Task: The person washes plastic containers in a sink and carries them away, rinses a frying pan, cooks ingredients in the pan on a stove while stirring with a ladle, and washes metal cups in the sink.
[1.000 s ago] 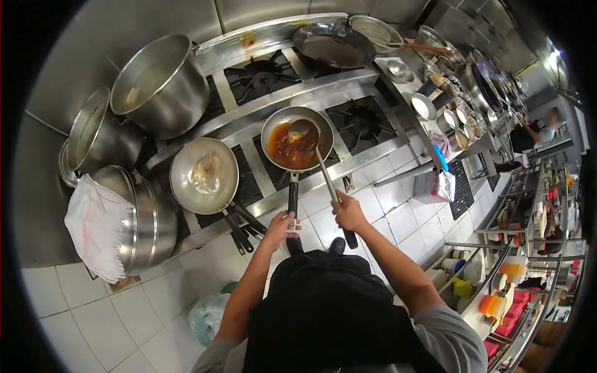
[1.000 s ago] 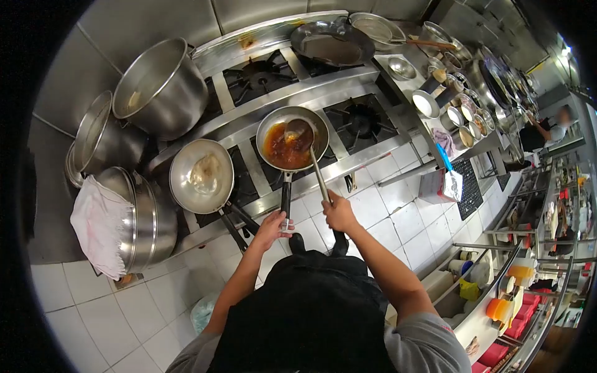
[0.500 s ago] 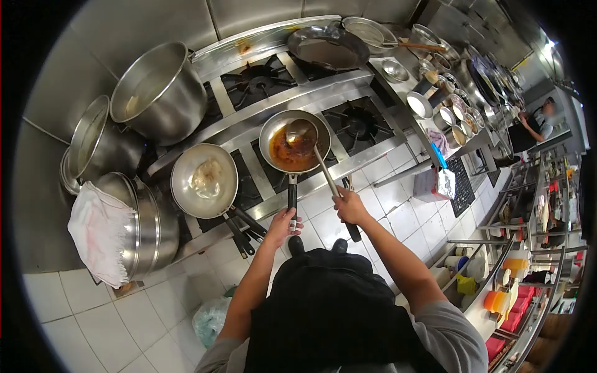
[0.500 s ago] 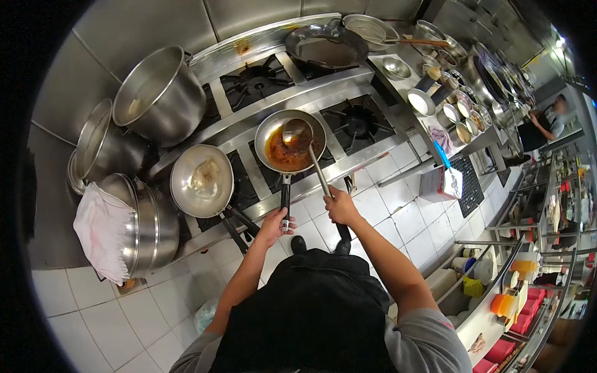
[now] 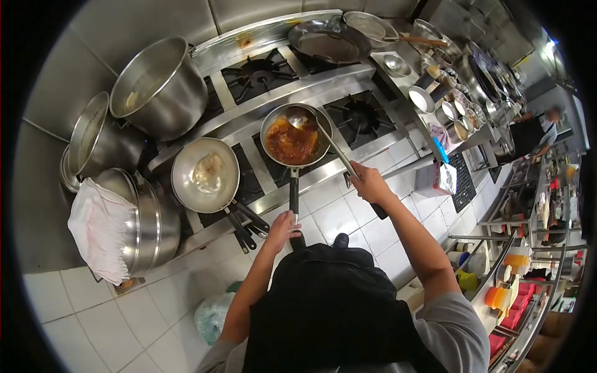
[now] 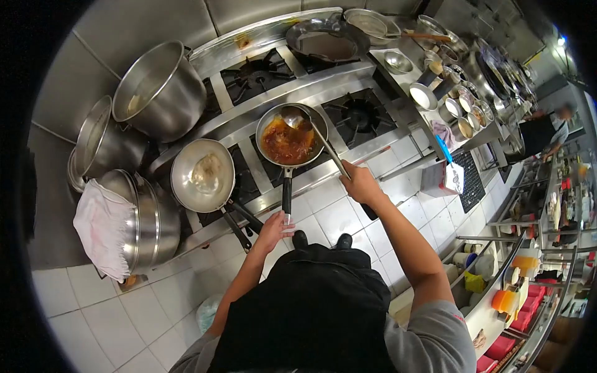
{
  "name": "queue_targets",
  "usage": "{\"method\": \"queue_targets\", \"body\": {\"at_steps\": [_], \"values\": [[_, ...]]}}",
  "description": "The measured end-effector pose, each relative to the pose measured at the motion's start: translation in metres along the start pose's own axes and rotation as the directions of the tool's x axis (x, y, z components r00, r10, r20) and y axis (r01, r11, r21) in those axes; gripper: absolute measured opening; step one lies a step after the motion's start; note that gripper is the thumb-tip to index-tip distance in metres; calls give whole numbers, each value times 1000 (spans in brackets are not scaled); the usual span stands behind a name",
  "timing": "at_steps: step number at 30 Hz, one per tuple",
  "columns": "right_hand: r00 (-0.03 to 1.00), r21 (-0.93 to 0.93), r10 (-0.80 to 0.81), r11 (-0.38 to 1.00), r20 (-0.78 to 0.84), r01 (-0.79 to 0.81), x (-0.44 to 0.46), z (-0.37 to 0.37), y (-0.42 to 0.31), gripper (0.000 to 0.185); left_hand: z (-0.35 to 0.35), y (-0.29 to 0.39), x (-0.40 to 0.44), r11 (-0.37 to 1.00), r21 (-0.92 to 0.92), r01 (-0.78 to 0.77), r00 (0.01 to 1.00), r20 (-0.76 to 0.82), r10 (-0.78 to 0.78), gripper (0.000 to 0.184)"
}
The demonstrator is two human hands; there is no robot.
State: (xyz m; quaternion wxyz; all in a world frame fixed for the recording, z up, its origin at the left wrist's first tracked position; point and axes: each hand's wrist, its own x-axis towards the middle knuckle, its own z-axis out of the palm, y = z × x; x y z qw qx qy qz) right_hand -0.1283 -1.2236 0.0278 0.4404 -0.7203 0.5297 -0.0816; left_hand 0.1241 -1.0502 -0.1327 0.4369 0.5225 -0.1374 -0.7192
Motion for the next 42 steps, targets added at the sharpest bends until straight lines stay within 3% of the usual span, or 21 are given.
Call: {"method": "queue_targets", "body": {"at_steps": [2, 4, 6, 8, 10, 15, 18, 22, 24, 30, 33, 36, 42], "values": [[953, -232, -236, 954, -188, 191, 2, 11, 11, 43, 12, 11, 12, 999, -26, -28, 1000, 4, 28, 46], [977, -168, -163, 976, -134, 140, 2, 14, 12, 41, 17, 21, 22, 1000, 7, -23, 1000, -7, 23, 43], [981, 165, 190, 967, 43, -195, -8, 16, -6, 38, 16, 30, 31, 1000, 24, -17, 1000, -22, 18, 42], [987, 228, 150, 961, 55, -158, 4, 25, -5, 32, 20, 26, 36, 999, 47, -3, 1000, -28, 4, 41], [992, 126, 125, 984, 5, -125, 15, 30, -4, 27, 13, 26, 40, 998, 56, 4, 999, -41, -2, 39], [990, 108, 137, 984, 30, -139, -3, 27, -13, 26, 16, 23, 34, 999, 47, -11, 1000, 2, 11, 38], [998, 93, 60, 994, 30, -62, 11, 35, -8, 28, 13, 28, 25, 998, -47, -39, 999, -2, 39, 42], [996, 75, 92, 993, -8, -91, -1, 38, -3, 29, 2, 24, 6, 999, 34, -35, 999, -11, 36, 52], [991, 244, 121, 961, 58, -132, -6, 45, -1, 28, -7, 10, 6, 1000, 2, -28, 999, -44, 28, 49], [989, 151, 140, 979, -39, -133, -9, 54, -2, 36, -17, 0, -7, 998, 63, 6, 999, -46, -3, 46], [986, 247, 160, 955, 40, -165, -13, 55, -9, 39, -13, -5, -5, 994, 110, 3, 1000, -24, -1, 47], [993, 186, 118, 976, -10, -114, 0, 57, -7, 37, -14, -3, -5, 990, 140, -19, 1000, 20, 17, 46], [983, 232, 174, 956, 49, -181, -13, 57, 2, 35, -21, -14, -16, 986, 165, 22, 999, -28, -17, 50]]}}
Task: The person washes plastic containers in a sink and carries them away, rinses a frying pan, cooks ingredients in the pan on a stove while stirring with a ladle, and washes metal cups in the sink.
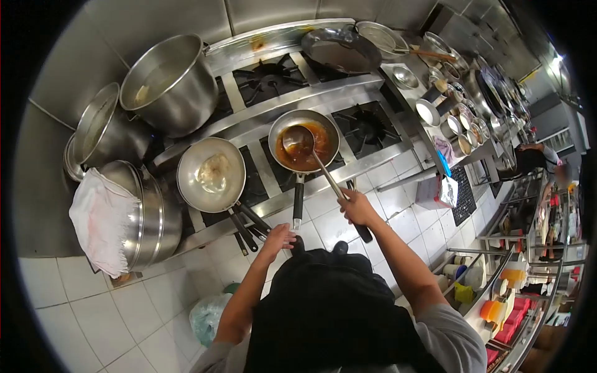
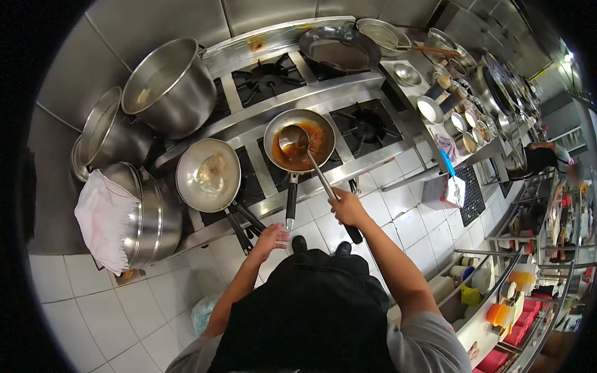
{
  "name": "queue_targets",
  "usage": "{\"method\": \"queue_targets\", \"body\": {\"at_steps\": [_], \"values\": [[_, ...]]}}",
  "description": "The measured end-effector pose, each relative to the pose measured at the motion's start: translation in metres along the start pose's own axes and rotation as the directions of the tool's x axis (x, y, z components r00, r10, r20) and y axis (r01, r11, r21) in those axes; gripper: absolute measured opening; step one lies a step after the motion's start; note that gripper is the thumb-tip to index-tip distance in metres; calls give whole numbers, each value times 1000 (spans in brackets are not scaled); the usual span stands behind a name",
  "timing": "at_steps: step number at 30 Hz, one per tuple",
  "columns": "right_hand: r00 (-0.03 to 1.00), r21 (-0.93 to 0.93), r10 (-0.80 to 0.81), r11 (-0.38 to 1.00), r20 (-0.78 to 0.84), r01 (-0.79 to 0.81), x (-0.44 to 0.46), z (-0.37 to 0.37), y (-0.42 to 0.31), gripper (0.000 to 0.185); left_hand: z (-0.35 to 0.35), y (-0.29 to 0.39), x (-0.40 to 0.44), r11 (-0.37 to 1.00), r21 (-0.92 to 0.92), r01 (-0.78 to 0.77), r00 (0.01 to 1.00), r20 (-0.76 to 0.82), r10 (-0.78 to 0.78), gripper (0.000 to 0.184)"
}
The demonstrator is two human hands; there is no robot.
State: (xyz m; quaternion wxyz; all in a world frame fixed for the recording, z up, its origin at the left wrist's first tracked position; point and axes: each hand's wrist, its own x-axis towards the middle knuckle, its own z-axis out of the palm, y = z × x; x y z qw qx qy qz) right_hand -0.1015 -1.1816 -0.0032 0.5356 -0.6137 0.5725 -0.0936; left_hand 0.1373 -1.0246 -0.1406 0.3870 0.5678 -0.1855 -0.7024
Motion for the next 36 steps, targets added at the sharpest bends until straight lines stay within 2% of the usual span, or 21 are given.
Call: {"method": "queue_targets", "body": {"at_steps": [4, 6, 7, 8, 9, 10, 11, 14, 16, 18, 20, 22, 26, 30, 32, 33, 34, 35, 36], "values": [[999, 34, -38, 999, -33, 39, 2, 7, -3, 37, -9, 5, -11, 1000, 24, 20, 999, -50, -19, 49], [999, 46, 17, 999, -52, -15, -5, 11, 6, 37, -9, 1, -13, 999, 31, -24, 997, -67, 26, 50], [999, 162, 48, 986, -17, -45, -3, 14, 14, 37, -9, -1, -11, 999, 31, -30, 997, -72, 33, 50], [998, 162, 52, 986, -20, -48, 3, 12, 21, 37, -9, -4, -8, 999, 32, -27, 997, -68, 30, 50], [990, 417, 92, 899, 108, -129, 12, 8, 24, 37, -10, -5, -6, 1000, 23, -11, 999, -52, 12, 49], [966, 630, 91, 743, 241, -227, 20, 7, 27, 37, -12, -5, -6, 1000, 15, 4, 999, -40, -3, 49], [951, 720, 102, 632, 291, -288, 15, 4, 18, 37, -14, -4, -8, 1000, 18, 2, 999, -44, -1, 49], [934, 755, 121, 557, 337, -345, 8, -2, 21, 36, -18, -5, -14, 996, 82, -21, 998, -65, 27, 47], [925, 751, 58, 566, 377, -341, 7, -19, 21, 36, -32, -17, -17, 999, 43, 33, 994, -109, -28, 45], [932, 778, 70, 531, 355, -335, -1, -17, 16, 38, -43, -27, -25, 997, 61, 46, 990, -133, -38, 44], [962, 697, 126, 666, 243, -264, -5, -14, 8, 39, -46, -31, -29, 995, 83, 47, 987, -157, -34, 44], [960, 704, 97, 662, 262, -259, -3, -28, 7, 37, -48, -30, -34, 989, 80, 128, 974, -196, -110, 42], [969, 694, 97, 681, 229, -232, -1, -17, 12, 30, -42, -30, -35, 994, 72, 86, 981, -180, -72, 41], [981, 609, 98, 772, 170, -182, -3, -23, 8, 38, -34, -29, -28, 992, 95, 86, 984, -163, -70, 42], [1000, 218, 25, 976, 15, -27, -3, -26, 4, 43, -31, -26, -21, 994, 108, 35, 995, -91, -26, 48], [999, 2, -11, 1000, -47, 12, -7, -30, -7, 46, -28, -24, -16, 993, 109, 35, 995, -92, -25, 48], [999, 4, -12, 1000, -47, 12, 3, -27, 4, 46, -24, -22, -11, 992, 125, -10, 997, -77, 20, 49], [938, -242, -300, 936, -174, 254, 19, -22, 25, 47, -18, -19, -7, 989, 140, -52, 996, -60, 61, 51], [786, -497, -576, 761, -222, 418, 19, -20, 26, 49, -11, -15, -3, 989, 142, -49, 997, -55, 57, 51]]}}
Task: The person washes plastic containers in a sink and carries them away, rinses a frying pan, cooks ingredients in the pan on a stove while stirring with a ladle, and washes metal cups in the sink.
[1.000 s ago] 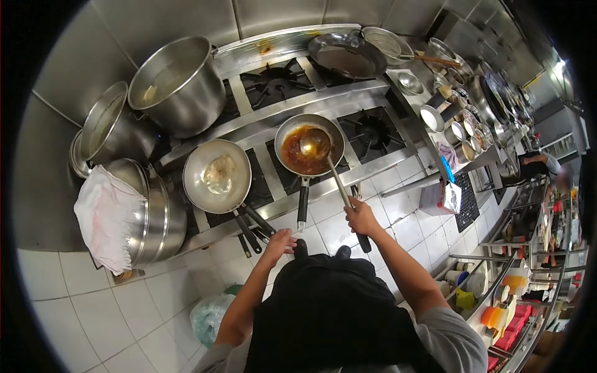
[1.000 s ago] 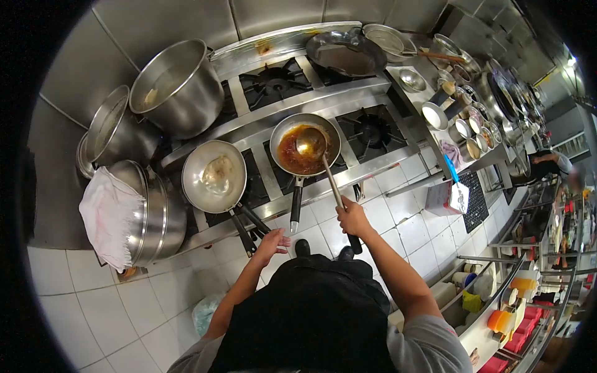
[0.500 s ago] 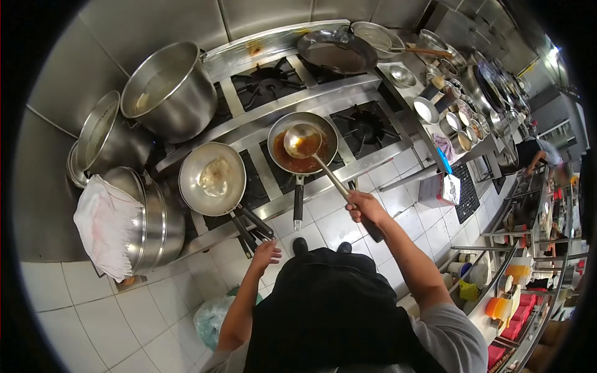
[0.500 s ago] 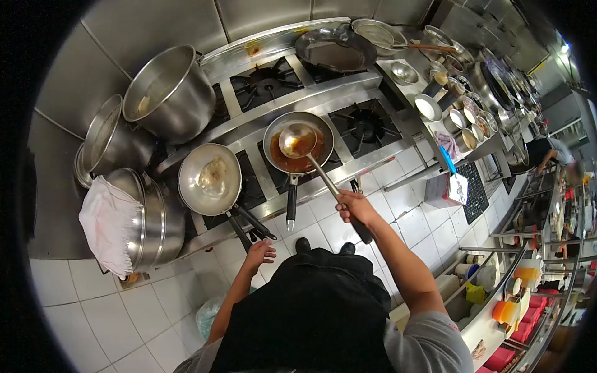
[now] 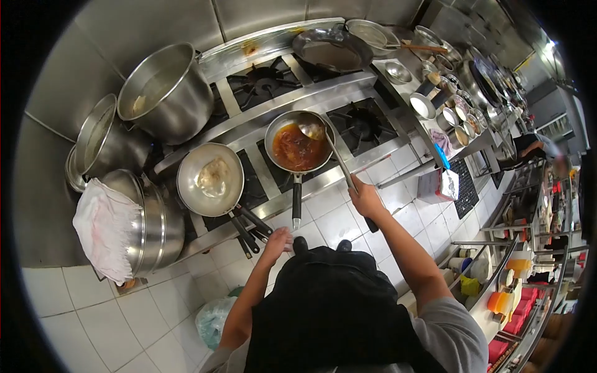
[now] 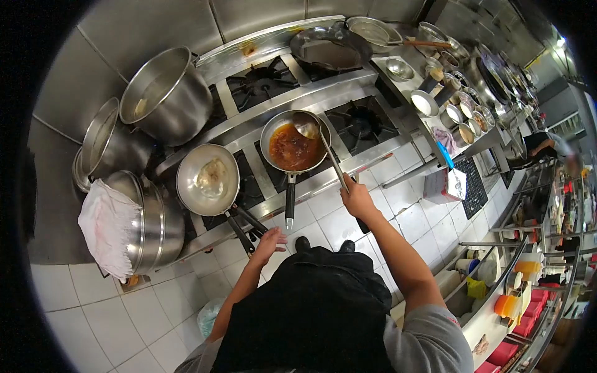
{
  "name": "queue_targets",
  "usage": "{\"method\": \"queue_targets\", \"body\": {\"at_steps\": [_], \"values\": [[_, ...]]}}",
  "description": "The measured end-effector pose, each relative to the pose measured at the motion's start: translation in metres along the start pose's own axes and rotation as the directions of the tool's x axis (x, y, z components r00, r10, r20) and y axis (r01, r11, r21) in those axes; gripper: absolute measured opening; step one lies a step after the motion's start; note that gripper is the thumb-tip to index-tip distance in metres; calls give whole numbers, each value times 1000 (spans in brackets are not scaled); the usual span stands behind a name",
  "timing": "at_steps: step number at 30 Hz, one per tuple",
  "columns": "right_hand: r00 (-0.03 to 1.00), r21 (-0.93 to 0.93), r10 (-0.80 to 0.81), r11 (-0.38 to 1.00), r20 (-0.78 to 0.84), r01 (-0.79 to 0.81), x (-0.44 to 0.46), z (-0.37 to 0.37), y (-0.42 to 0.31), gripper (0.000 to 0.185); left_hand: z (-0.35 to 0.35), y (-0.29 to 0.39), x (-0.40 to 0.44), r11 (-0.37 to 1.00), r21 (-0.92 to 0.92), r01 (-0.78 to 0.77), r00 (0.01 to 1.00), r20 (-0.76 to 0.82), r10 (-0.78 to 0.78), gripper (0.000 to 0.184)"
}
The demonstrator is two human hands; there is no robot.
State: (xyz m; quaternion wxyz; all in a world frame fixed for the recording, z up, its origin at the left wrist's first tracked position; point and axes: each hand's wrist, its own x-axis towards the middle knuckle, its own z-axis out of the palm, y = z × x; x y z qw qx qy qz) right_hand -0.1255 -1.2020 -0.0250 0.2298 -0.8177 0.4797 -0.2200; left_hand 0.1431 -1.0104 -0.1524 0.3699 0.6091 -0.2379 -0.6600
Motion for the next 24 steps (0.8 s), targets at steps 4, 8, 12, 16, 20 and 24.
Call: {"method": "queue_targets", "body": {"at_steps": [4, 8, 12, 16, 20, 24], "values": [[963, 104, 246, 961, 108, -257, -21, 37, 6, 49, 21, 31, 18, 993, -110, -33, 999, 2, 33, 51], [718, 664, 473, 313, 511, -679, -6, 29, -22, 42, 17, 41, 21, 983, -182, 27, 995, 97, -10, 46], [787, 593, 463, 521, 408, -614, -2, 21, -42, 39, -8, 22, -9, 998, -16, 68, 998, 14, -68, 35], [796, 396, 428, 703, 429, -591, 4, -2, -29, 30, -30, 2, -38, 990, -17, 138, 990, -26, -138, 32], [875, 171, 364, 886, 320, -431, 33, 6, -35, 27, -40, -10, -44, 988, 2, 156, 984, -87, -155, 33], [827, 270, 328, 835, 456, -480, 42, -20, -29, 25, -51, -30, -54, 998, -12, 57, 996, -74, -57, 35]]}}
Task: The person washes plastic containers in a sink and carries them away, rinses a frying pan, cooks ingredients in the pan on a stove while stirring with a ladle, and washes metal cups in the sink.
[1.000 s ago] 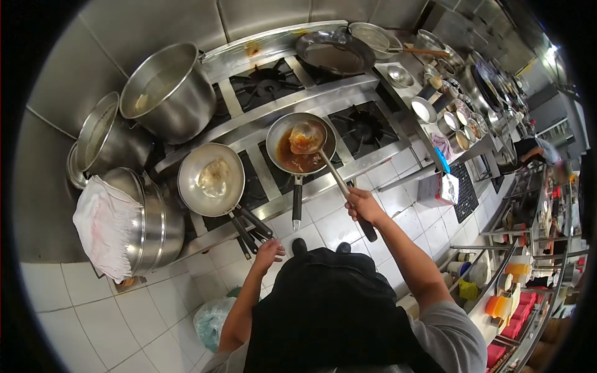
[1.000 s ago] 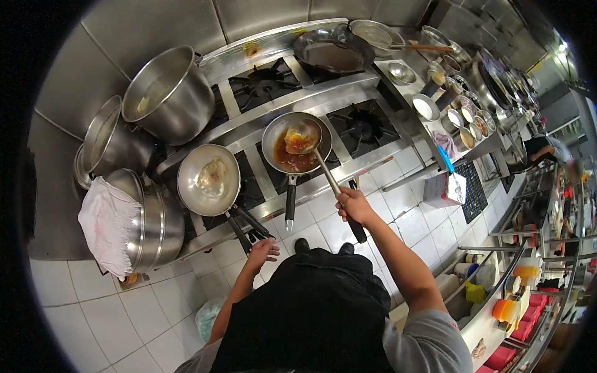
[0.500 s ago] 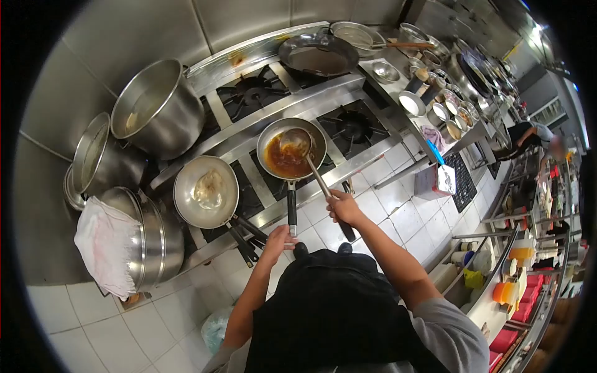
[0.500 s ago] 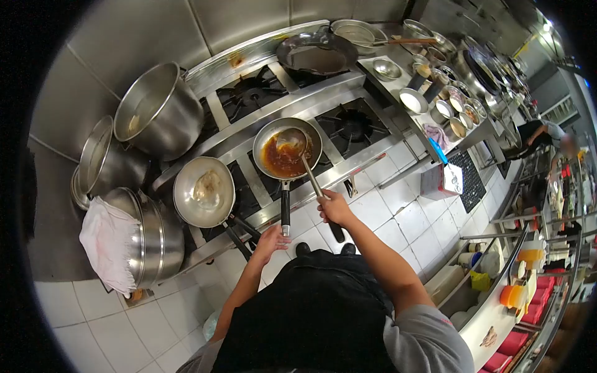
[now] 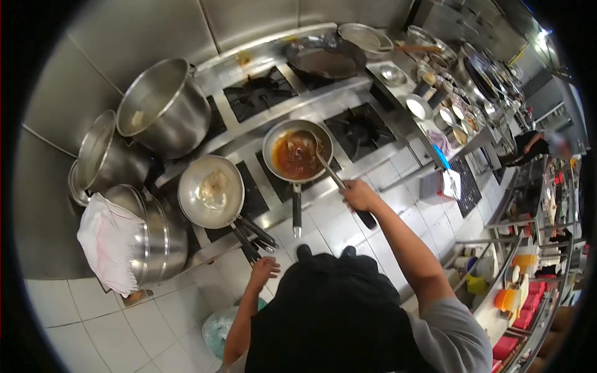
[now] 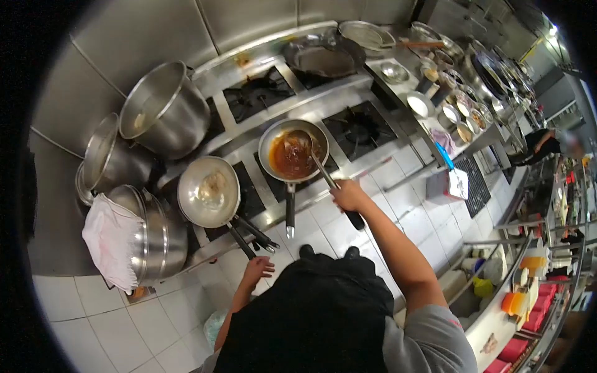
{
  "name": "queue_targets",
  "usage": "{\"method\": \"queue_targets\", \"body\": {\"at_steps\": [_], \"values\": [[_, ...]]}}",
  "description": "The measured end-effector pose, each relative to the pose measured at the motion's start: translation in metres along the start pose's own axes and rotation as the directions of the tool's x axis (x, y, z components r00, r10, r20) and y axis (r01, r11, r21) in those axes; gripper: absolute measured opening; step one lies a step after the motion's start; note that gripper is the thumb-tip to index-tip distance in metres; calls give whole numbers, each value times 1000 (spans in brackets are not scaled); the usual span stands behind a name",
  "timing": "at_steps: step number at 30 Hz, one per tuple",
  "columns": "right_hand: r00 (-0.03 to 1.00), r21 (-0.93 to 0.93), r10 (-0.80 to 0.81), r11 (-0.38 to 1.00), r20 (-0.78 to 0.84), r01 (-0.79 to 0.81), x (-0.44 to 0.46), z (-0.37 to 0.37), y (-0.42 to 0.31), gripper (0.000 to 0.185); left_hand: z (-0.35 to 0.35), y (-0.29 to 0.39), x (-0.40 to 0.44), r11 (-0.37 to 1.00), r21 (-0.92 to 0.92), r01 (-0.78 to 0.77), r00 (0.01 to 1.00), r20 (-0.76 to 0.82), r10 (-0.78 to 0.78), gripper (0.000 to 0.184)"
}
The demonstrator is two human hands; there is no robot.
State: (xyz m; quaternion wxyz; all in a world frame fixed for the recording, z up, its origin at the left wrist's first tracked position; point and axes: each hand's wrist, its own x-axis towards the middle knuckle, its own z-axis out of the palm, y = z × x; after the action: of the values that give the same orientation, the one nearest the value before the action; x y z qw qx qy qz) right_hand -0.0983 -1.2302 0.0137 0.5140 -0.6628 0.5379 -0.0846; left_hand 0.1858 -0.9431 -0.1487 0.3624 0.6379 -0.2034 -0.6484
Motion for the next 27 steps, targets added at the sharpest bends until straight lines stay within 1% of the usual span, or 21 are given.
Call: {"method": "queue_targets", "body": {"at_steps": [2, 3, 5, 6, 8, 9, 10, 11, 12, 13, 14, 15, 16, 18, 19, 20, 22, 23, 25, 26, 27], "values": [[1000, -78, 11, 997, -20, -13, 7, 7, -8, 22, -1, -10, 1, 999, 0, 37, 999, -11, -37, 33], [1000, -75, 18, 997, -18, -19, 2, 5, -10, 22, -1, -14, 3, 997, 26, 73, 997, -28, -73, 30], [999, -32, 34, 999, -12, -34, -3, -1, -16, 19, -2, -22, 2, 996, 46, 72, 997, -37, -70, 31], [993, 56, 115, 992, 11, -116, -7, -4, -19, 19, -1, -25, 0, 996, 65, 65, 997, -40, -63, 31], [984, -123, -169, 977, 56, 174, 9, 8, 30, 22, 0, -30, -5, 997, 48, 65, 997, -47, -63, 32], [999, 85, -12, 996, 30, 10, -3, 15, 18, 23, 1, -31, -8, 995, 54, 87, 995, -56, -84, 33], [990, 288, 140, 947, 34, -144, -10, 21, 2, 24, 3, -30, -9, 993, 56, 104, 993, -66, -100, 34], [984, 420, 156, 890, 88, -178, -9, 21, 4, 26, 3, -34, -7, 987, 99, 130, 989, -79, -122, 35], [985, 420, 155, 890, 82, -175, -5, 20, 13, 26, 0, -41, -6, 987, 102, 125, 990, -74, -118, 35], [970, 576, 156, 783, 188, -237, -1, 17, 23, 27, -3, -47, -5, 980, 150, 133, 989, -77, -123, 36], [948, 703, 135, 642, 288, -305, -3, 13, 22, 28, -3, -44, -6, 970, 200, 142, 989, -78, -129, 36], [954, 700, 130, 653, 272, -288, -10, 12, 22, 34, -3, -42, -8, 966, 209, 150, 987, -88, -134, 37], [955, 706, 138, 648, 262, -287, -15, 8, 23, 34, -3, -41, -8, 965, 217, 150, 988, -77, -136, 37], [986, 470, 98, 870, 134, -150, -32, -3, -1, 39, 0, -26, -10, 976, 37, 213, 975, -77, -210, 40], [995, 378, 71, 921, 74, -94, -38, -8, -10, 42, 2, -19, -10, 983, 74, 170, 985, -46, -167, 44], [1000, 281, 4, 960, 25, -10, -36, -11, -9, 43, 4, -12, -7, 981, 74, 179, 983, -60, -175, 44], [999, 128, -9, 992, -35, 14, -41, -22, -28, 45, 18, 6, 8, 988, -76, 135, 990, -20, -137, 47], [999, 126, -9, 992, -32, 13, -43, -29, -35, 45, 26, 13, 19, 993, -82, 80, 997, -5, -81, 47], [989, -158, -120, 982, -81, 106, -45, -38, -44, 47, 45, 25, 49, 995, -88, -38, 999, 20, 40, 48], [990, -159, -120, 981, -79, 107, -41, -39, -39, 47, 55, 33, 63, 991, -87, -102, 994, 28, 105, 48], [954, -316, -269, 924, -135, 216, -34, -38, -29, 47, 67, 44, 75, 974, -200, -108, 991, 53, 121, 48]]}}
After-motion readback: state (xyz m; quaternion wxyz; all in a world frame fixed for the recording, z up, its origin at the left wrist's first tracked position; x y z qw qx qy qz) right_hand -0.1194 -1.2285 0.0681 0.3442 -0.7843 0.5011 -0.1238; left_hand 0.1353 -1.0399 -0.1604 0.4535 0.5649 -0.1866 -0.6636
